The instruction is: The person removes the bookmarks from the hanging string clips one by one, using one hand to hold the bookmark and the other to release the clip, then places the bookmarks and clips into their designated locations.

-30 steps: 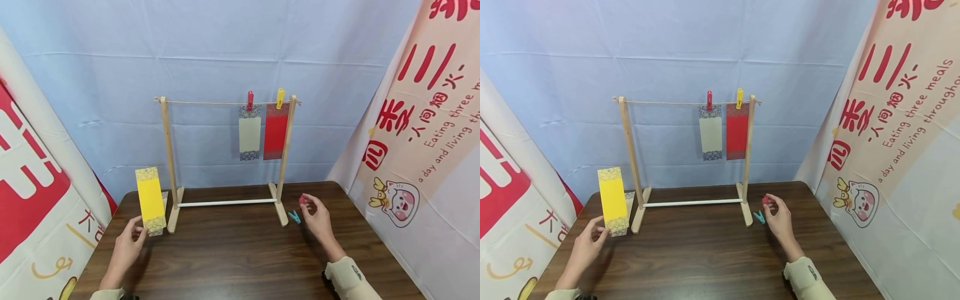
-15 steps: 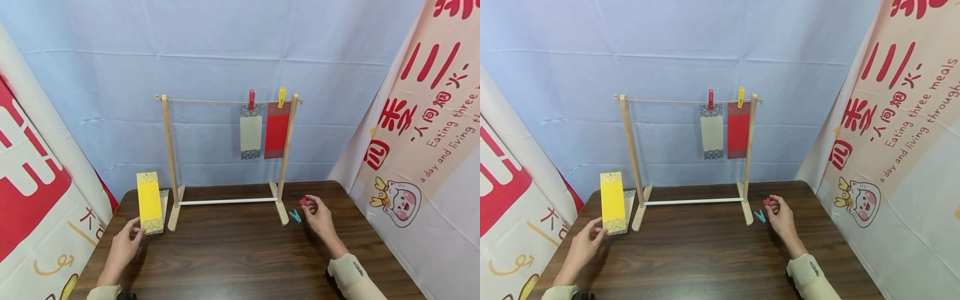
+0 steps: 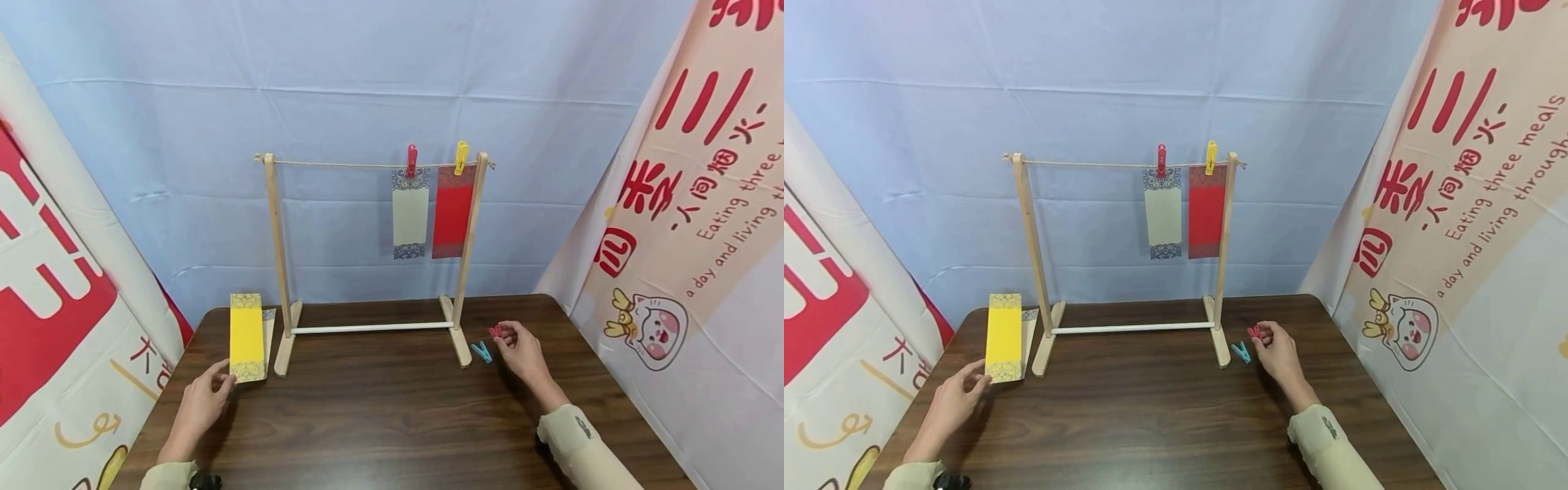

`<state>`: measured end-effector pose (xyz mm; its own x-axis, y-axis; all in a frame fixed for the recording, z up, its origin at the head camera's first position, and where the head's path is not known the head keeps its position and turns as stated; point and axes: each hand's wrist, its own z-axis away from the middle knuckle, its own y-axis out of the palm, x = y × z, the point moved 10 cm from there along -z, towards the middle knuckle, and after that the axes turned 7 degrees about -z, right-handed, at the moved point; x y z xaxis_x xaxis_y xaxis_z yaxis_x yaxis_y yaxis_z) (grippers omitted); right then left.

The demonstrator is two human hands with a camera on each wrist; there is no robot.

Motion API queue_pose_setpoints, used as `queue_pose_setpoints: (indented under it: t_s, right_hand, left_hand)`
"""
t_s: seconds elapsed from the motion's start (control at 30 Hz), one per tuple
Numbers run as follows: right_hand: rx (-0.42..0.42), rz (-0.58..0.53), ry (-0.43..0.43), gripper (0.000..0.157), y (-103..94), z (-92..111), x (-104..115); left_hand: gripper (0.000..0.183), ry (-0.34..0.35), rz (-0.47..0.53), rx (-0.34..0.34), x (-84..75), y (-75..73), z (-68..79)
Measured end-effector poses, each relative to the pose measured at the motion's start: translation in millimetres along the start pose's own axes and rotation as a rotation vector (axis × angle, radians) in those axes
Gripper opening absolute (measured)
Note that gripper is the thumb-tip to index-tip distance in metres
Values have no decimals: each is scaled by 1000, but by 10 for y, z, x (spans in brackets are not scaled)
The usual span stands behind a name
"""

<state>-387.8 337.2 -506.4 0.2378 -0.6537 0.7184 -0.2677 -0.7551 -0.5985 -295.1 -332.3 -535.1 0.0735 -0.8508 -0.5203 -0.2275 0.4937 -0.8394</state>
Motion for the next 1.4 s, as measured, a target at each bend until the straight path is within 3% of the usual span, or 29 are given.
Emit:
queue_pose_setpoints:
  t_s: [0.2, 0.43, 0.83, 1.4]
  right_hand:
    - [35, 16, 3, 30, 53, -46, -43]
    - [83, 25, -5, 29, 119, -102, -69]
    - [174, 89, 80, 33, 193, -108, -199]
    - [238, 137, 145, 28, 285, -133, -360]
  left_hand:
    - [47, -12, 17, 49, 35, 31, -21]
    - [45, 4, -11, 49, 60, 27, -37]
    - [44, -6, 10, 107, 101, 126, -58]
    - [41, -31, -7, 111, 112, 161, -75]
